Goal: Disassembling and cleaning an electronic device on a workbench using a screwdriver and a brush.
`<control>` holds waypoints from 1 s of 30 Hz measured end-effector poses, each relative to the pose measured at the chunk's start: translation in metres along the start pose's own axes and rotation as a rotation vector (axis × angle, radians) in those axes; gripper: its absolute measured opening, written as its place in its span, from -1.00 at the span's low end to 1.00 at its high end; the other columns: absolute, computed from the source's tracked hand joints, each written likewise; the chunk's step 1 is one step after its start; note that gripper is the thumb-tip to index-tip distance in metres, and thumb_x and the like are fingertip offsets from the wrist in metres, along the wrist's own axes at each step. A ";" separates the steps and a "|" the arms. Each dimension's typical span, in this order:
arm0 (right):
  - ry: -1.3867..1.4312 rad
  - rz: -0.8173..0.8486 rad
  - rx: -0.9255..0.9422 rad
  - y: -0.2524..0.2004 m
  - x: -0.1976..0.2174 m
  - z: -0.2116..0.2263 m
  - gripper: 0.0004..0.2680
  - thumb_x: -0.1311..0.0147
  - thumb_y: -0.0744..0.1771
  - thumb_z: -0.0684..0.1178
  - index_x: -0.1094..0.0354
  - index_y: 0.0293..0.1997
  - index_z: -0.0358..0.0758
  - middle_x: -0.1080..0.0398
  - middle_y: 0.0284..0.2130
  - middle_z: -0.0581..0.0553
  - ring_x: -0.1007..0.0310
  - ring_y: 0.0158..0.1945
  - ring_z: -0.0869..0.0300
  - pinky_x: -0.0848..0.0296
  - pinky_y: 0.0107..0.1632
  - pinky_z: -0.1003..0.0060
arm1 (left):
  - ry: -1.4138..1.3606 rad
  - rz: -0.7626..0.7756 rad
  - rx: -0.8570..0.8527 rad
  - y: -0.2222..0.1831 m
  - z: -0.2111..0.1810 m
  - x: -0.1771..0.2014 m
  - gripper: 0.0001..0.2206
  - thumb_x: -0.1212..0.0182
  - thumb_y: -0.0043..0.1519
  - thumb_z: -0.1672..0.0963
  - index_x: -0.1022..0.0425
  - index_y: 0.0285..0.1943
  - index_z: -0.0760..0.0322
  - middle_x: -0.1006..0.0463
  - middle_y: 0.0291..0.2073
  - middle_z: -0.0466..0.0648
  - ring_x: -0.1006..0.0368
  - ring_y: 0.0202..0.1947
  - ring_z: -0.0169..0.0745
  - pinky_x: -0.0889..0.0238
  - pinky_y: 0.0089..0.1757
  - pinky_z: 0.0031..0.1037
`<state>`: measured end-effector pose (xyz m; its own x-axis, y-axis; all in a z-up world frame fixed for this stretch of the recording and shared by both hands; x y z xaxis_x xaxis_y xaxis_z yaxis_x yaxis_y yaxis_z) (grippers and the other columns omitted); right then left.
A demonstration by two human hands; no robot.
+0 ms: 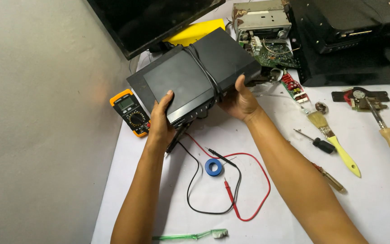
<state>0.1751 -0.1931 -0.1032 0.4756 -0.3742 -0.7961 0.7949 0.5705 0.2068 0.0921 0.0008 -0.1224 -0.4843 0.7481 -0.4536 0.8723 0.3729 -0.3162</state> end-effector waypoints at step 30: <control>-0.532 -0.617 -0.080 0.070 0.036 -0.025 -0.31 -0.10 0.36 0.25 0.14 0.43 -0.66 0.06 0.33 -0.74 -0.08 0.34 -0.52 -0.33 0.19 -0.31 | 1.663 -0.020 -1.062 -0.039 -0.042 -0.045 -0.31 -0.40 0.02 0.27 -0.39 0.43 0.18 -0.36 0.37 0.17 -0.12 0.44 0.24 0.00 0.31 -0.01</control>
<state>0.2382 -0.1482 -0.1317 0.0927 -0.9234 -0.3726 0.9524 0.1914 -0.2374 0.0823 -0.0248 -0.0548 -0.5124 0.1909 0.8372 0.8560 0.0353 0.5158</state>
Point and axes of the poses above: each hand's wrist, its own y-axis towards the middle knuckle, its own x-axis out of the back of the hand, z = x × y, the point moved 10 cm from there along y, towards the middle knuckle
